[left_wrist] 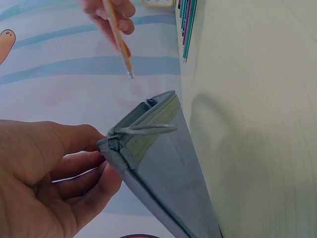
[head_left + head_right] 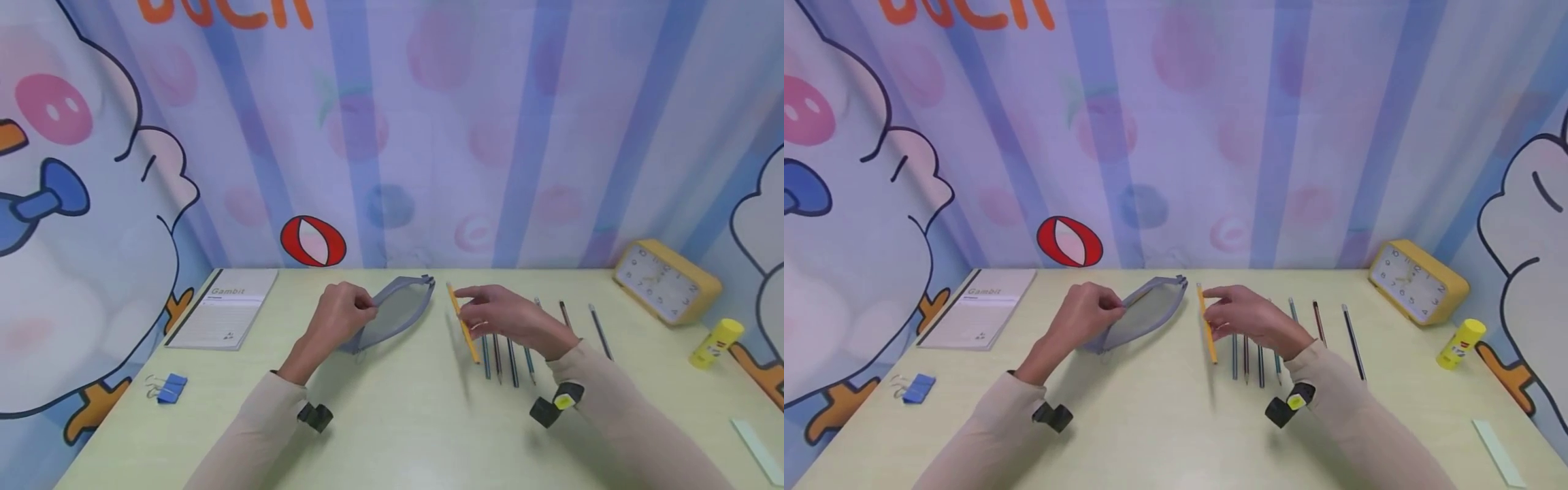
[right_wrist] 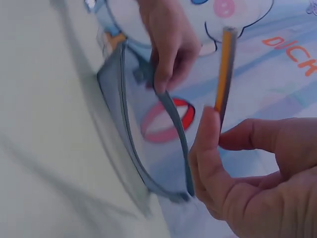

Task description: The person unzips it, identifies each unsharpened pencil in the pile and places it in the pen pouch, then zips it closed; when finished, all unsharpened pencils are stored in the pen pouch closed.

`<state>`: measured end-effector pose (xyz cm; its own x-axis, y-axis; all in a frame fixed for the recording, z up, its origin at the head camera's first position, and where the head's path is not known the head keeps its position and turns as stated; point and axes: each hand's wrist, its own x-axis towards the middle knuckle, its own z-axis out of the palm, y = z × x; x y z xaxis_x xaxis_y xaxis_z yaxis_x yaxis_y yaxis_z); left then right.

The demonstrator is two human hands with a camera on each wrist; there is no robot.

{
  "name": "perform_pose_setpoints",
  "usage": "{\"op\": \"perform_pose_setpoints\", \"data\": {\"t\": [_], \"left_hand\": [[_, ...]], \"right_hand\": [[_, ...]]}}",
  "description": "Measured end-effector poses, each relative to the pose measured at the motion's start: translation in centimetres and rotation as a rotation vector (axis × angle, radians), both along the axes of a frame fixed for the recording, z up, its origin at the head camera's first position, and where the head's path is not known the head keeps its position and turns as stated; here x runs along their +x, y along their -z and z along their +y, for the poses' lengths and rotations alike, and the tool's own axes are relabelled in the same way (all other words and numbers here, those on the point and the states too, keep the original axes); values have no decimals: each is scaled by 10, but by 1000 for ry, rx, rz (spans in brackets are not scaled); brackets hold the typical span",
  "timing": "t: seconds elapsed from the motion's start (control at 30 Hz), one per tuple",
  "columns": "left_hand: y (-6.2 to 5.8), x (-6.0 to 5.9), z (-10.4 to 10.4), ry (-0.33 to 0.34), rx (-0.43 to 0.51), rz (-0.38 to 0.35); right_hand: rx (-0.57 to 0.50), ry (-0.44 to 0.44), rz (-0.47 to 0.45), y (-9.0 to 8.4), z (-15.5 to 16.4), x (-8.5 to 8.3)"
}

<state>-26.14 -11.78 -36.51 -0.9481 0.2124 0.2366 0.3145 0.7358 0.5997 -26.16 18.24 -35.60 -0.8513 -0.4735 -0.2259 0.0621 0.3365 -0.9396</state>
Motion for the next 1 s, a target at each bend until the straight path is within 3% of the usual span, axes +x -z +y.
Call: {"op": "perform_pose_setpoints", "data": {"t": [0.1,0.23,0.37,0.6,0.8,1.0], "left_hand": [[-1,0,0,4,-1,5],[-3,0,2,-7,-8,-11],[-3,-1,5,-19,-23,-28],[-2,-1,8,-24,-34,-45],[-2,-2,7,-25,-42,-30],[-4,-2,8,-31,-37,-43]], "right_hand": [[-150,-28,-139,4,-15,-1],[-355,1,-309,12,-41,-5],[-470,37,-385,21,-66,-13],[-284,52,-183,29,-100,-27],[-183,110,-158,30,-119,-37],[-156,141,-146,32,-124,-44]]}}
